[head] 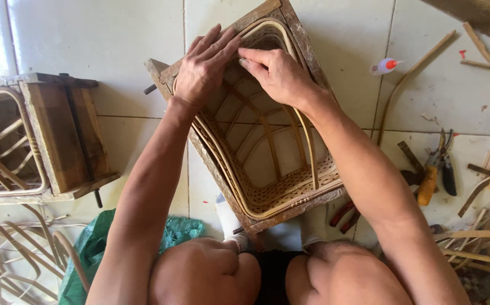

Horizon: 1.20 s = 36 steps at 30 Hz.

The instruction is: The person weaves a rectangular basket by inserting and bending thin wooden strips into a wooden mold. They use a hammer to tap the strips into place and pliers to trim excess material, gradually building the basket's frame.

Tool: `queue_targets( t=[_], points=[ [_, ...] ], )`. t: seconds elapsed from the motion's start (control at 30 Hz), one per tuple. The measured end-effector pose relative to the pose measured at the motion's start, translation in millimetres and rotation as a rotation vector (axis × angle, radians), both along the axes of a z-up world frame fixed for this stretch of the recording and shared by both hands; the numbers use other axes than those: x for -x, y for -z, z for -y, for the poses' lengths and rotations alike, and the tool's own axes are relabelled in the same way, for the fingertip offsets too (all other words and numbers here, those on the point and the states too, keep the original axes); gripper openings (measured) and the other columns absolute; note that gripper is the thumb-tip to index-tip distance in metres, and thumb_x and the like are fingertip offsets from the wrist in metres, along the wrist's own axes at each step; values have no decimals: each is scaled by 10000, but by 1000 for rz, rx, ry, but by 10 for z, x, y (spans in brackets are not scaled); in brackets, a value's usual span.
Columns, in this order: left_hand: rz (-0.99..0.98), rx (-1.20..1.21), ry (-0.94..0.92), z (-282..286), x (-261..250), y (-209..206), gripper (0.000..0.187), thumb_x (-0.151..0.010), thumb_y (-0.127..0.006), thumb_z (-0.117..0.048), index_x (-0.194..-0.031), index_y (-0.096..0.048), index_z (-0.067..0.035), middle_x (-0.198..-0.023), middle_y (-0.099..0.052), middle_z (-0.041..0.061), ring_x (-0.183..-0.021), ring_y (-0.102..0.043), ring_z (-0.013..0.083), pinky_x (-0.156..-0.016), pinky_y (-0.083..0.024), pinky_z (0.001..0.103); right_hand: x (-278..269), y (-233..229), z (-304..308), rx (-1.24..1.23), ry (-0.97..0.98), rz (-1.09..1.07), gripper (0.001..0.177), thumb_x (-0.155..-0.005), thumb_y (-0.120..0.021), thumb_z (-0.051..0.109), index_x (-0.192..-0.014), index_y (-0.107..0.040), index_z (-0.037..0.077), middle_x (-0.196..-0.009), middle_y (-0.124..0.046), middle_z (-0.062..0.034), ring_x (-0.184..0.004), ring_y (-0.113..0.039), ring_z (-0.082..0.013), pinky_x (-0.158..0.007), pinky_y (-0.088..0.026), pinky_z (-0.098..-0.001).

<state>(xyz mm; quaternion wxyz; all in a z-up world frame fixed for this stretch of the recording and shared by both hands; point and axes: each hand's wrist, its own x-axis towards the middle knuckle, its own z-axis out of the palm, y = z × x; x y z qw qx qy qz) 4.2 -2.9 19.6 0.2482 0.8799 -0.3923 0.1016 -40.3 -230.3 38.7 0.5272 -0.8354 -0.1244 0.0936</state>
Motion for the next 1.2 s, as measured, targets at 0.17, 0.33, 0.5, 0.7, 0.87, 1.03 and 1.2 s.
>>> queue_targets(
  t=[0.17,0.33,0.5,0.7,0.87,1.03,1.2],
  points=[
    [-27,-47,1,-10,-63,38,433,-1018,-657,6,-1432,-646,-121,-1483,-628,80,-1408,-560,323,-1136,-486,455,-39,29,-3,-15,-13,29,362,-1069,-608,237,-1339,-651,-1,-1292,-698,-180,-1184,-704,-282,-1021,-548,-363],
    [-84,-69,18,-54,-50,38,463,-998,-626,17,-1447,-634,-97,-1489,-618,103,-1403,-551,351,-1140,-470,483,46,260,-16,141,39,164,353,-1075,-627,272,-1320,-681,23,-1102,-781,-167,-871,-768,-258,-806,-612,-373],
    [-166,-62,32,22,-127,-66,495,-1099,-633,-138,-1575,-494,-132,-1541,-580,106,-1419,-562,352,-1180,-477,501,91,593,-23,698,-72,378,455,-1141,-555,304,-1439,-542,-39,-731,-651,-122,-536,-586,-213,-447,-523,-349],
    [-359,-191,-54,-180,-120,-387,1194,-643,-856,-555,-1492,-315,88,-1357,-584,316,-1096,-644,449,-868,-508,607,451,208,20,685,138,871,711,-985,-660,291,-1544,-364,-34,-1064,-695,-187,-942,-682,-285,-773,-600,-397],
    [-641,-497,-408,-314,-70,-295,725,-894,-688,-703,-1206,-672,-49,-1010,-760,126,-740,-746,284,-689,-622,469,2208,-618,408,424,115,-561,256,-1026,-620,347,-1176,-764,198,-755,-740,-2,-539,-648,-183,-523,-538,-362],
    [-583,-524,-482,-369,38,-325,705,-858,-692,-777,-956,-769,-84,-866,-749,188,-785,-710,360,-738,-551,501,3095,-496,736,241,166,-852,645,-906,-677,376,-1477,-514,123,-957,-778,-124,-776,-743,-145,-710,-663,-357],
    [-572,-532,-696,-800,549,-313,706,-905,-716,-726,-1049,-741,-35,-889,-697,280,-825,-676,471,-717,-537,545,3125,15,1001,-188,460,-456,648,-1086,-581,288,-1578,-313,-37,-1487,-476,-297,-1140,-607,-309,-1068,-493,-432]
  ],
)
